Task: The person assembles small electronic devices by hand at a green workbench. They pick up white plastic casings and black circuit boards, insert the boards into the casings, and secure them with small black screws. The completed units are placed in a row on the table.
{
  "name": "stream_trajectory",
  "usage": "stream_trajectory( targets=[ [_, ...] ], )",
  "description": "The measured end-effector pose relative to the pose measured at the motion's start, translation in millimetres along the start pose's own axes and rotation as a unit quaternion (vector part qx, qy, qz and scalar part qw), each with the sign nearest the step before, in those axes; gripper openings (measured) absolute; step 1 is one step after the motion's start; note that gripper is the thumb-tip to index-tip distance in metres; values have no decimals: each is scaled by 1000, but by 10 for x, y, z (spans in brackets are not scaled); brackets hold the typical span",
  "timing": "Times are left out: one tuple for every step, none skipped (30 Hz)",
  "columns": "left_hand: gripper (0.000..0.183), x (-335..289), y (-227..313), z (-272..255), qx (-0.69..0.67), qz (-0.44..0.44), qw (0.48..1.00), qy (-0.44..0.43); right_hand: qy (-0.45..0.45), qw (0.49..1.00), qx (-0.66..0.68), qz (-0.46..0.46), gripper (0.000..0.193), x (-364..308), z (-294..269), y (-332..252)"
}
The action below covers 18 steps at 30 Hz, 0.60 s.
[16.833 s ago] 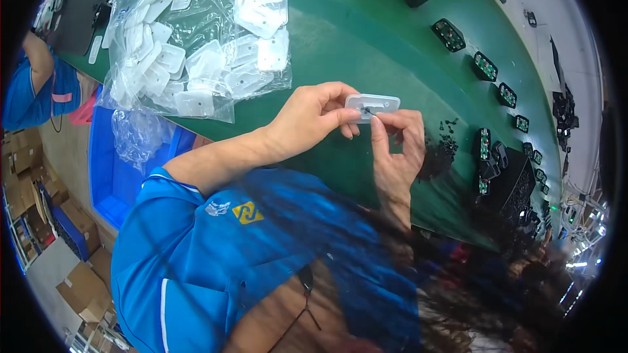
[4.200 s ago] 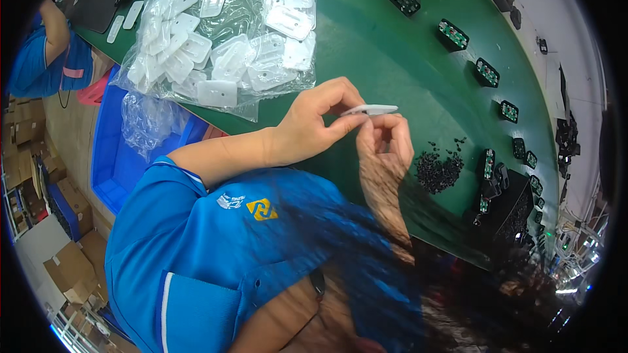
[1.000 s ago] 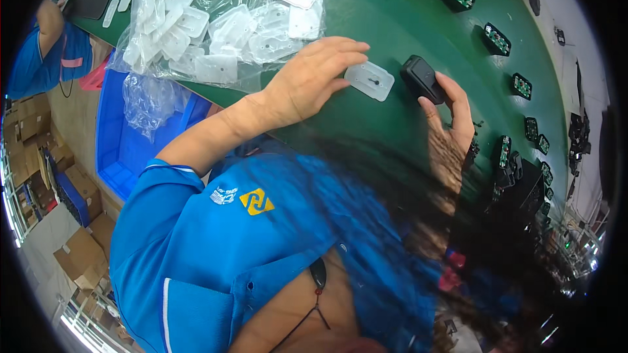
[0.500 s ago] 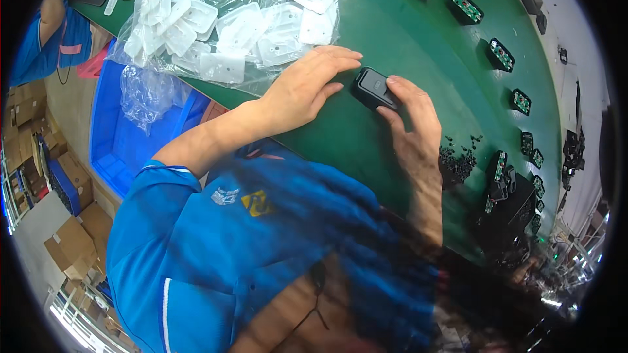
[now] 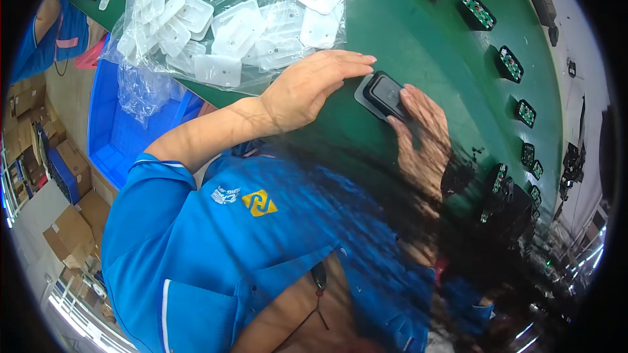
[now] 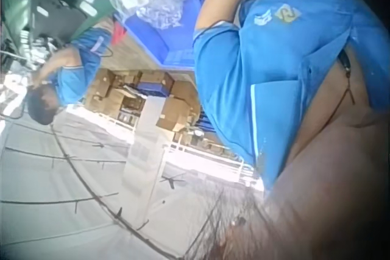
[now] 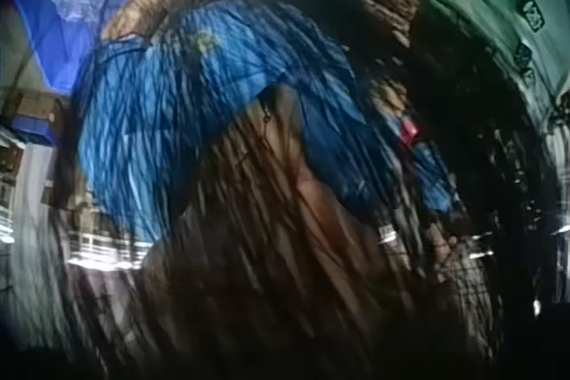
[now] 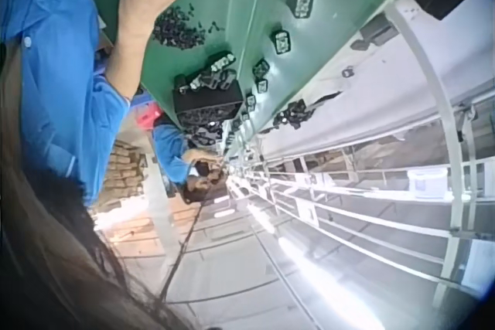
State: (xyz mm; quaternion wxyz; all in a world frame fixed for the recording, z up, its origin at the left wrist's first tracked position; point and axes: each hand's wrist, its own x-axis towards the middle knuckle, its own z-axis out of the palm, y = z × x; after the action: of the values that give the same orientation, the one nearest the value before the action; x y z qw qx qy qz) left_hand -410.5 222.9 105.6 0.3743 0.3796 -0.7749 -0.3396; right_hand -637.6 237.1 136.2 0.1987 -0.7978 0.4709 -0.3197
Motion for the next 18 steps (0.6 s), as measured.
stream_trajectory(
  targets=[
    [42,-9,1,2,8,-2,1000,2,-4,1000,0,13,37,1,-11,-13],
    [42,-20,6,8,15,-4,1000,4,-17,1000,-4,8,38,6,-8,-11],
    [42,-10,3,16,18,-1,1000,1,-27,1000,-12,9,38,-4,-14,-14],
    [41,-2,-3,22,13,0,1000,1,-36,999,-20,10,38,-15,-20,-24],
    [41,6,-9,25,7,1,1000,0,-42,999,-19,24,39,-20,-19,-74],
    [40,1,-10,27,5,0,1000,4,-40,999,-16,21,39,-22,8,-62],
    [40,-3,-8,28,10,-3,1000,3,-39,999,-12,20,40,-37,43,-38],
    [40,-6,-4,29,14,-5,1000,1,-37,999,-9,18,40,-44,65,-26],
    [39,-10,-4,26,19,-8,1000,-1,-44,998,-50,6,42,-29,58,-46],
    [39,-15,-7,25,15,-7,1000,-3,-42,997,-61,-1,43,-33,66,-57],
    [39,-21,-11,25,11,-7,1000,-6,-40,997,-72,-7,44,-41,77,-69],
    [38,-13,-17,32,7,-4,1000,-10,-34,996,-85,-12,45,-56,89,-72],
    [38,-7,-31,33,18,14,999,-26,-20,995,-97,-14,46,-95,132,-55],
    [38,-2,-50,31,30,33,998,-41,-15,995,-102,-17,46,-130,162,-23],
    [38,1,-53,23,37,51,997,-54,-14,994,-110,-21,46,-144,174,-13],
    [38,-1,-40,21,89,73,991,-74,-12,993,-117,-24,47,-134,170,-31],
    [39,-9,-18,20,140,95,981,-92,-39,987,-153,-33,44,-105,113,-60],
    [40,-8,6,23,197,117,967,-108,-37,994,-105,-2,43,-119,122,-36]
  ],
)
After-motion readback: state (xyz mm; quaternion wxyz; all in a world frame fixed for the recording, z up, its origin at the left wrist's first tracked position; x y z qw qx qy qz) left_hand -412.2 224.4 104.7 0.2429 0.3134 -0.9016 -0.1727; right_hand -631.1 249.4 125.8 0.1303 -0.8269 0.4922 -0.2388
